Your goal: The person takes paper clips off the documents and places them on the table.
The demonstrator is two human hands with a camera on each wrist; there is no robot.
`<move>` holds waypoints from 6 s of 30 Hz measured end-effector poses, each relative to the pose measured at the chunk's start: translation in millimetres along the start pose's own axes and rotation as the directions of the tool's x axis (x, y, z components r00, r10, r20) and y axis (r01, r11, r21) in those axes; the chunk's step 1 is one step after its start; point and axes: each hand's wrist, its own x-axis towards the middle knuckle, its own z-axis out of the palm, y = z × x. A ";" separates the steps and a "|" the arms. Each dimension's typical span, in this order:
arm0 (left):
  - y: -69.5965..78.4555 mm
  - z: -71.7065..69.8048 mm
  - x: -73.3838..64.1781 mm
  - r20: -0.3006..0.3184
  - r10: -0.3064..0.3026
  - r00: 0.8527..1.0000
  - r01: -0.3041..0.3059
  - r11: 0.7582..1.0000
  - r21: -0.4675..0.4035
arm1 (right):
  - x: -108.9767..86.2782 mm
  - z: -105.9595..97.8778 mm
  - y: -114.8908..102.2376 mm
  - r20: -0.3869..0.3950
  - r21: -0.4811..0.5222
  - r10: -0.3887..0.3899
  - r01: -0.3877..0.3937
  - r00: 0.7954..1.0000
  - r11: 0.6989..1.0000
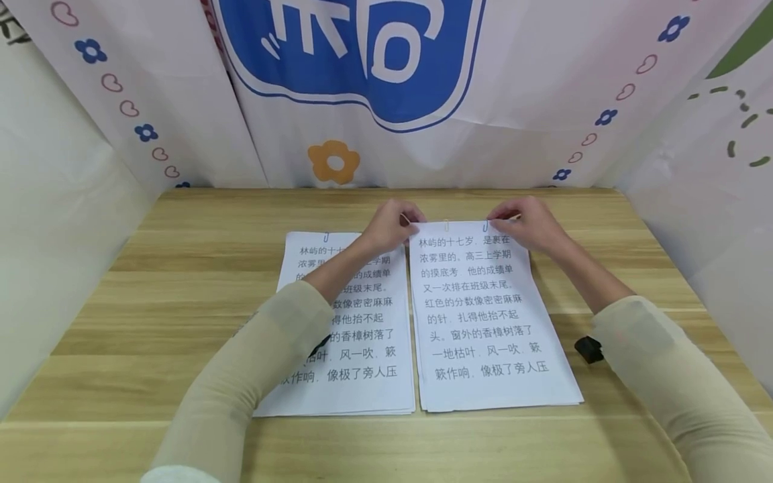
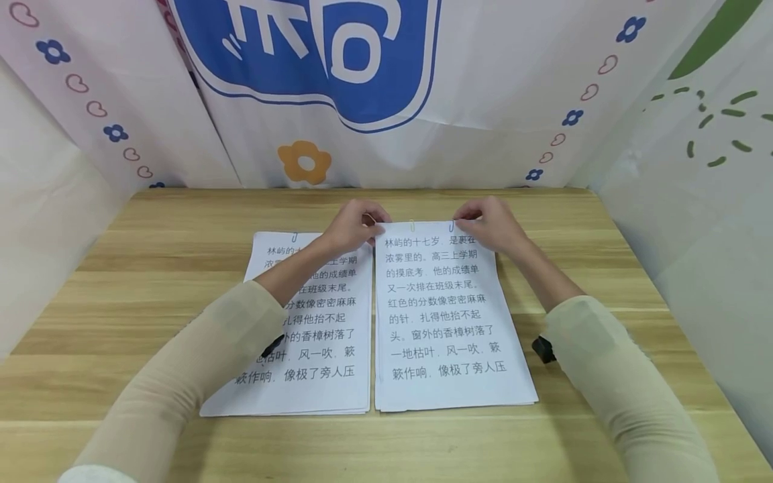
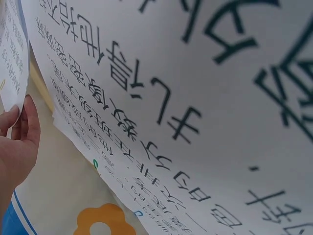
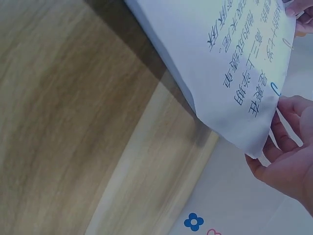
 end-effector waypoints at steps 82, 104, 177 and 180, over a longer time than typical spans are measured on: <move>0.2 8.2 4.6 0.009 0.028 1.000 -0.028 0.999 0.019 | 6.4 2.7 5.3 0.083 -0.165 -0.113 0.126 0.990 0.978; -0.6 8.2 2.4 0.006 0.020 1.000 -0.020 0.998 0.062 | 3.8 -0.8 8.6 0.092 -0.168 -0.183 0.196 0.979 0.966; -1.5 8.9 1.7 -0.013 -0.007 1.000 0.007 1.000 0.026 | -2.8 10.9 13.9 -0.056 0.033 -0.070 0.072 0.996 0.997; -1.9 9.2 2.0 -0.013 -0.008 1.000 0.008 1.000 0.028 | -2.8 11.2 13.9 -0.067 0.038 -0.073 0.075 0.995 0.996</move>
